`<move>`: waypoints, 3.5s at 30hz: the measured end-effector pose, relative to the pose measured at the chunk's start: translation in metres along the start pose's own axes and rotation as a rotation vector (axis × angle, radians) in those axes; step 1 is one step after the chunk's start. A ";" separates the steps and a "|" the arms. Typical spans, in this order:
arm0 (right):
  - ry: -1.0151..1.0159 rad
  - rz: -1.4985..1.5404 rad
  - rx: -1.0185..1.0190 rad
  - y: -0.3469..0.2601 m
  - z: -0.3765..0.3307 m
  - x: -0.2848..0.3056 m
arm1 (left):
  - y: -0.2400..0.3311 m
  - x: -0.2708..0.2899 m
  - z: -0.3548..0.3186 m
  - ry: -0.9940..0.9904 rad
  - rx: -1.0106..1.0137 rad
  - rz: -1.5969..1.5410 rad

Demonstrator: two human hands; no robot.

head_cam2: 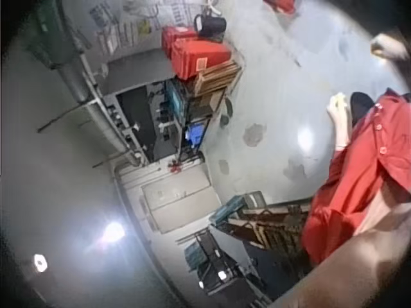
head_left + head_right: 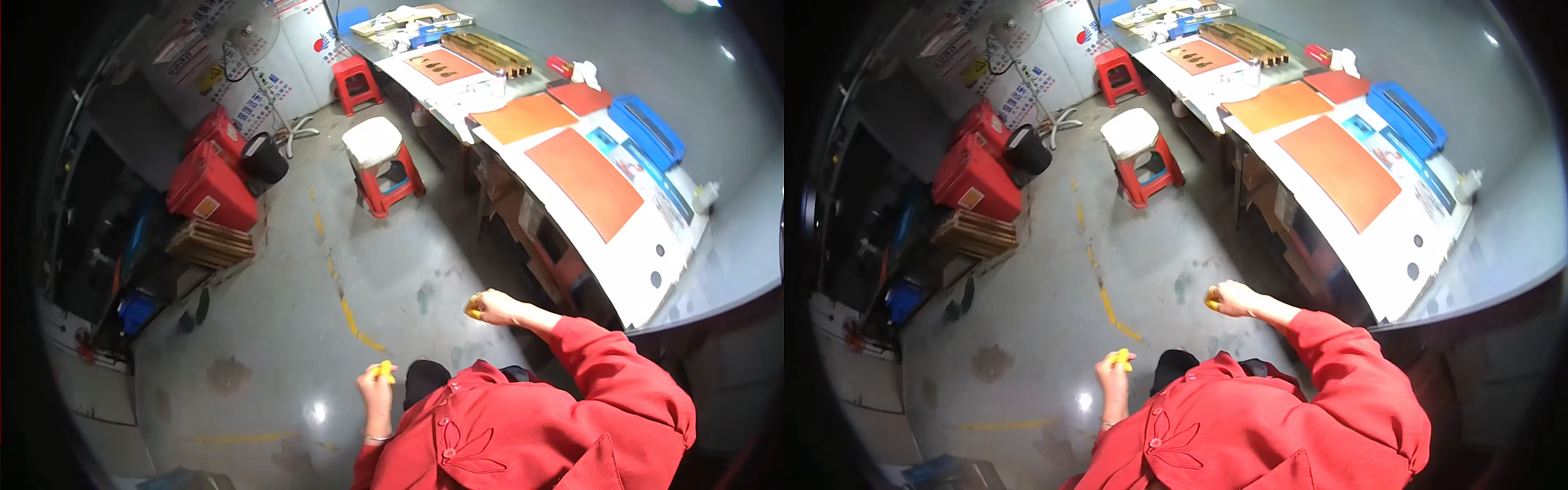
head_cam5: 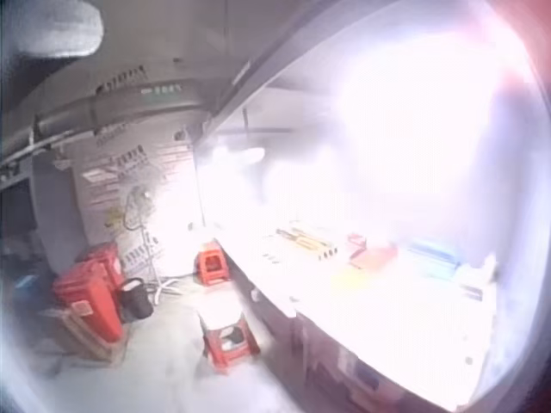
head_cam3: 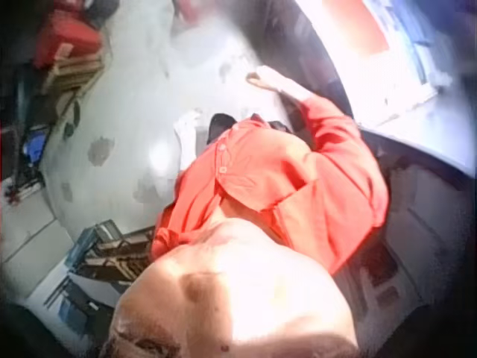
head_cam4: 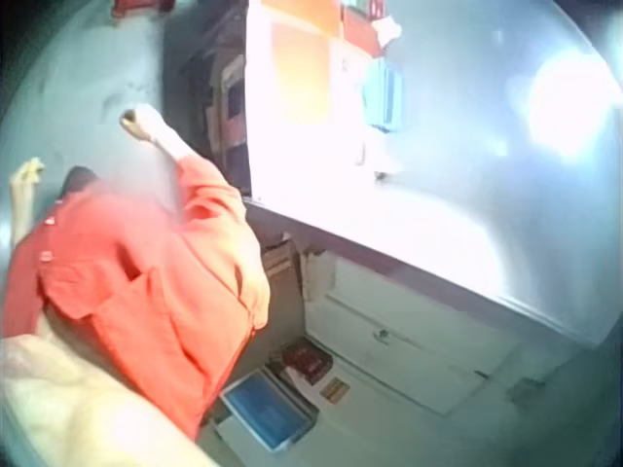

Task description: The person wipes the surface of several small, dark, bottle-shaped decorative items arranged on a red mat using a yellow cloth. The person systematically cleans each item one by one, occasionally switching to a pink cloth to continue the wiping process.

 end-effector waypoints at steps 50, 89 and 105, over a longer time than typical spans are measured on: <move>2.037 0.870 -0.278 0.262 0.453 0.661 | 0.285 -0.516 1.075 -2.055 -0.329 0.129; 1.076 1.832 0.193 0.250 0.621 0.781 | 0.304 -0.421 1.261 -2.158 -1.541 0.437; 1.003 -0.024 -0.605 0.250 0.584 0.818 | 0.285 -0.452 1.252 -2.116 0.707 0.481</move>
Point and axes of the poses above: each hand's wrist, its own z-axis towards the middle knuckle, its own x-axis out of the back of the hand, y = z × x, the point moved 2 cm from there along z, towards the middle knuckle, and after that the axes turned 14 degrees about -y, right-handed, at the moved point
